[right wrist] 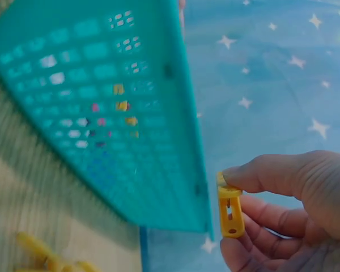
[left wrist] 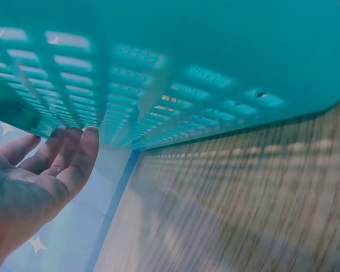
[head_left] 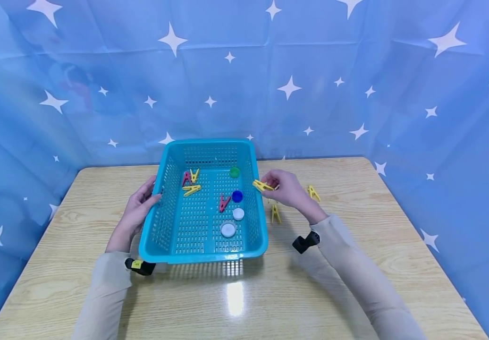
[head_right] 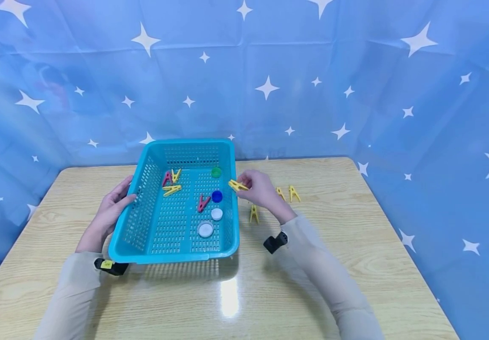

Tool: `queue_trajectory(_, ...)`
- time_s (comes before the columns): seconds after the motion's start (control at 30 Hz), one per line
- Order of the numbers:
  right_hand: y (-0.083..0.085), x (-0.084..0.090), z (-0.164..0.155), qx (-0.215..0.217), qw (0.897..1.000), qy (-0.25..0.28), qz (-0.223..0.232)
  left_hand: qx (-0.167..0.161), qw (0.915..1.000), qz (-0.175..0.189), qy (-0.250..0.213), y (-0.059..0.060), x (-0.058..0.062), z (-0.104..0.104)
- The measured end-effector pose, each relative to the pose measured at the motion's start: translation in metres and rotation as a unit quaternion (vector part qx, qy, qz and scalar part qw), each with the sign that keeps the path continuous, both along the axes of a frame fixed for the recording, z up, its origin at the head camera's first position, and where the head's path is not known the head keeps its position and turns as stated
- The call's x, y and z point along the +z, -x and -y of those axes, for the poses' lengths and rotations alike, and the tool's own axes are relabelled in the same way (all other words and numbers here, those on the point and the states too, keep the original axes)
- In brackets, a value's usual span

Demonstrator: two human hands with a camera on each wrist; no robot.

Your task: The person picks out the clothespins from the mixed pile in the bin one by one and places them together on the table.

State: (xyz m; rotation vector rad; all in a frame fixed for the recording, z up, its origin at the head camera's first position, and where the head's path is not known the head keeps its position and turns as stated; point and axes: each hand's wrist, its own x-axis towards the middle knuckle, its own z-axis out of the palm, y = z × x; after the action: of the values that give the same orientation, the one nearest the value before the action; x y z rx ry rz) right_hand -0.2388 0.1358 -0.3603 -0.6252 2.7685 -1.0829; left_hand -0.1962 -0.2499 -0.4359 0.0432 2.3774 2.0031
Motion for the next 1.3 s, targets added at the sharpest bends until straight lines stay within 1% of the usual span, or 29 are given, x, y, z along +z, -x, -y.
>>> queue_trajectory(0.2,-0.003,-0.014,-0.025,-0.031,0.999,0.02,-0.009,0.0,1.0,0.003,0.001,0.0,0.0,-0.001)
queue_trajectory(0.3,-0.004,-0.022,-0.034,-0.048,0.999,0.026,-0.001,-0.001,1.0,0.003,0.003,-0.001,0.0,-0.001)
queue_trajectory(0.43,-0.007,-0.033,-0.044,-0.071,0.997,0.02,0.016,-0.002,1.0,0.003,0.005,-0.001,0.001,-0.001)
queue_trajectory(0.57,-0.011,-0.044,-0.053,-0.09,0.996,0.007,0.02,-0.002,1.0,0.005,0.005,-0.001,0.001,-0.001)
queue_trajectory(0.9,-0.015,-0.072,-0.068,-0.105,0.994,0.013,0.024,0.0,1.0,0.002,0.007,-0.001,0.001,0.0)
queue_trajectory(1.07,-0.015,-0.085,-0.071,-0.11,0.994,-0.002,0.018,0.0,1.0,0.001,0.005,-0.002,0.001,0.001)
queue_trajectory(1.3,-0.014,-0.09,-0.069,-0.117,0.993,-0.028,0.012,0.0,1.0,-0.001,0.009,-0.002,0.001,-0.001)
